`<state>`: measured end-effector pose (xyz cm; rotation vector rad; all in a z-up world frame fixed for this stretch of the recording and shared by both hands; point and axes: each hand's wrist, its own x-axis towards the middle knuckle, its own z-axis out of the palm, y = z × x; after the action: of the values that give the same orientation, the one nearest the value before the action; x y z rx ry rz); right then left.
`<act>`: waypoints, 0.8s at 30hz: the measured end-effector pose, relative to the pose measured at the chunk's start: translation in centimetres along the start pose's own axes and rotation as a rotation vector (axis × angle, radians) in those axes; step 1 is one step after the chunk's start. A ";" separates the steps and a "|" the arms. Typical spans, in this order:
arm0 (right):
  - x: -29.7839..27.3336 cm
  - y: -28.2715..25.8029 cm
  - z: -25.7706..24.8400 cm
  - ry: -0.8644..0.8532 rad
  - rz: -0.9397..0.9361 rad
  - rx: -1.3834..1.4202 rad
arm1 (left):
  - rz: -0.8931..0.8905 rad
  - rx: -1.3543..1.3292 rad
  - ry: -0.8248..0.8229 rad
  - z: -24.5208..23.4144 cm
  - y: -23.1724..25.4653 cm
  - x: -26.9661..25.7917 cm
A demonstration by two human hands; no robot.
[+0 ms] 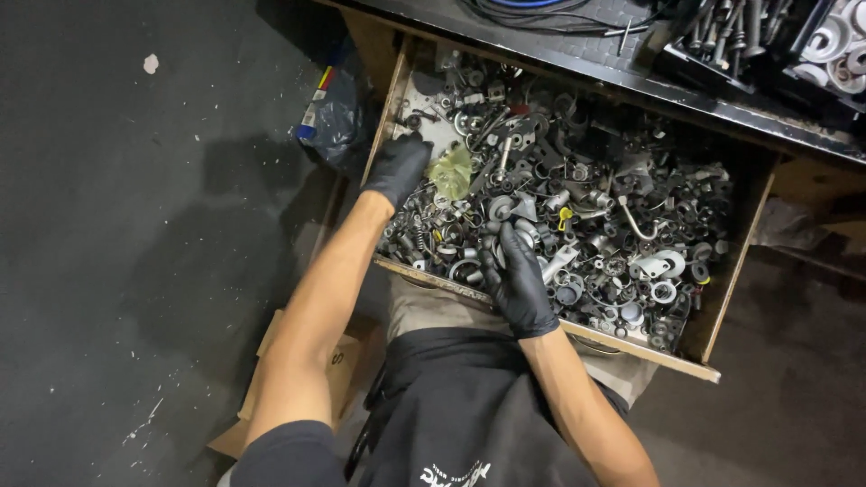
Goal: The person sorts through a drawer full of mixed metal hardware, picking up various items such as bolts, washers, and brackets. They examine the parts and place selected items into black trays on the workbench above the drawer.
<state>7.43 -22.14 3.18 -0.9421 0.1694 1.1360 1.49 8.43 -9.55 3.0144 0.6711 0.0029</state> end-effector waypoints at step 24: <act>-0.3 -0.3 0.0 0.063 0.026 -0.046 | -0.051 -0.111 -0.086 1.6 1.3 0.2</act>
<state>7.57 -22.38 3.46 -1.0199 0.2071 1.1388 2.23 7.30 -11.06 2.8724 0.7144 -0.0882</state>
